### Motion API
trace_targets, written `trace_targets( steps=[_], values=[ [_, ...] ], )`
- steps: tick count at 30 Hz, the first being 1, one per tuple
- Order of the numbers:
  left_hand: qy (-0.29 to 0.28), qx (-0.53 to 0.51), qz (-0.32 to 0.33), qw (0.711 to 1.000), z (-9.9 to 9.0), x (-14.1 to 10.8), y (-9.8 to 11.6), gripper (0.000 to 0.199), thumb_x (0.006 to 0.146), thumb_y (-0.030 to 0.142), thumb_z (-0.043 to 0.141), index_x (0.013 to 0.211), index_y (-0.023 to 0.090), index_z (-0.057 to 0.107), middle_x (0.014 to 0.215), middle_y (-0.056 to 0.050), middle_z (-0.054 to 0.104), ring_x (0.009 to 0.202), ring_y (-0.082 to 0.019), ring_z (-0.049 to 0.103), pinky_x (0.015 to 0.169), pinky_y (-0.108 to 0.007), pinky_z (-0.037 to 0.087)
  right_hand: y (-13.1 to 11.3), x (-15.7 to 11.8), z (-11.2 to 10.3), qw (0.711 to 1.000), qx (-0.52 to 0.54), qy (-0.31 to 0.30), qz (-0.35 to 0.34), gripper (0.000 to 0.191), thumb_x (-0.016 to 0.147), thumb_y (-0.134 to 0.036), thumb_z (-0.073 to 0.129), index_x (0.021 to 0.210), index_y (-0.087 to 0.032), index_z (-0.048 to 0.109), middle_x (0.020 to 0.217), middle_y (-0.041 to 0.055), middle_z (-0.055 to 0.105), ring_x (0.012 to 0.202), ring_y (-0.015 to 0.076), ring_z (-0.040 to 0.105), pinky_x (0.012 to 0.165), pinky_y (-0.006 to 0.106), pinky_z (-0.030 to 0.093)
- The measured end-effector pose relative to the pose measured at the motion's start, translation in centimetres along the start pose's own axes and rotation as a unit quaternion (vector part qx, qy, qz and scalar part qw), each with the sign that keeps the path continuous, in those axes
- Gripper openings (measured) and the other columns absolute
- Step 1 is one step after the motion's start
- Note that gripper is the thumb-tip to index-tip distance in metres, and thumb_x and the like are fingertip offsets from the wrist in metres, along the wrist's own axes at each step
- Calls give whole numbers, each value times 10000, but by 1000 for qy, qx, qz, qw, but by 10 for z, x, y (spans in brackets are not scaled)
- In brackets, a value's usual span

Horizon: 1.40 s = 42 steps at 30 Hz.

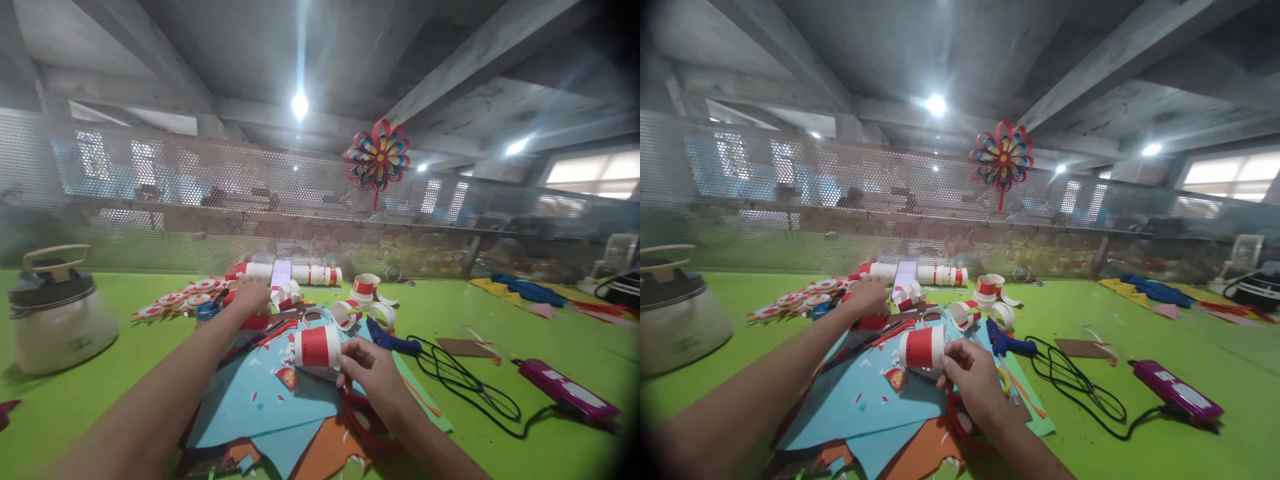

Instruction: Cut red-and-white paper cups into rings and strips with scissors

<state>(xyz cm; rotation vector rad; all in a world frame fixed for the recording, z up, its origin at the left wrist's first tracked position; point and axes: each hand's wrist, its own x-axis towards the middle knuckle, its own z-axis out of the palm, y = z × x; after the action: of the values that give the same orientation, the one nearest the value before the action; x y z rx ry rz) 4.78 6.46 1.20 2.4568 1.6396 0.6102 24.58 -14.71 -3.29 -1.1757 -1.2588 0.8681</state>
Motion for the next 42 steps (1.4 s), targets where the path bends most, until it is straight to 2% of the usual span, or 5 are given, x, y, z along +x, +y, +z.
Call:
trace_targets(
  steps=[11, 15, 19, 36, 42],
  values=[
    [-43, -400, 46, 914, 1, -111, 54, 520, 951, 515, 330, 1290, 171, 522, 1200, -149, 648, 1084, -272, 627, 837, -398, 539, -5, 0, 7, 990, 134, 2, 35, 320, 711, -424, 746, 772, -159, 577, 533, -3, 646, 484, 119, 562, 495, 222, 432],
    [-60, -659, 15, 750, 13, -144, 61, 546, 791, 367, 693, 1275, 184, 517, 1299, -155, 582, 1172, -295, 563, 946, -426, 476, -10, -1, 14, 986, 161, -10, 49, 320, 701, -412, 761, 778, -151, 592, 544, 11, 661, 464, 101, 546, 483, 206, 418],
    [-52, -741, 6, 669, 16, -149, 63, 437, 798, 303, 698, 1193, 168, 568, 1205, -136, 642, 1091, -261, 608, 932, -375, 481, -23, -4, 18, 987, 149, -42, 36, 326, 707, -434, 755, 754, -130, 648, 530, 14, 649, 452, 102, 533, 472, 220, 419],
    [-83, -781, 14, 619, -1, -160, 60, 319, 858, 398, 603, 1045, 144, 647, 1016, -98, 706, 836, -230, 665, 758, -350, 543, -47, -6, 44, 989, -9, -132, -58, 258, 870, -370, 519, 838, -141, 635, 650, 28, 654, 549, 134, 591, 590, 294, 509],
    [-3, -833, -92, 545, -5, -155, 47, 339, 814, 255, 681, 1141, 189, 622, 1047, -69, 719, 958, -227, 676, 825, -340, 570, -27, -5, -6, 934, -285, -178, -125, 210, 900, -340, 542, 858, -185, 676, 861, 68, 640, 835, 218, 553, 832, 406, 429]
  ],
)
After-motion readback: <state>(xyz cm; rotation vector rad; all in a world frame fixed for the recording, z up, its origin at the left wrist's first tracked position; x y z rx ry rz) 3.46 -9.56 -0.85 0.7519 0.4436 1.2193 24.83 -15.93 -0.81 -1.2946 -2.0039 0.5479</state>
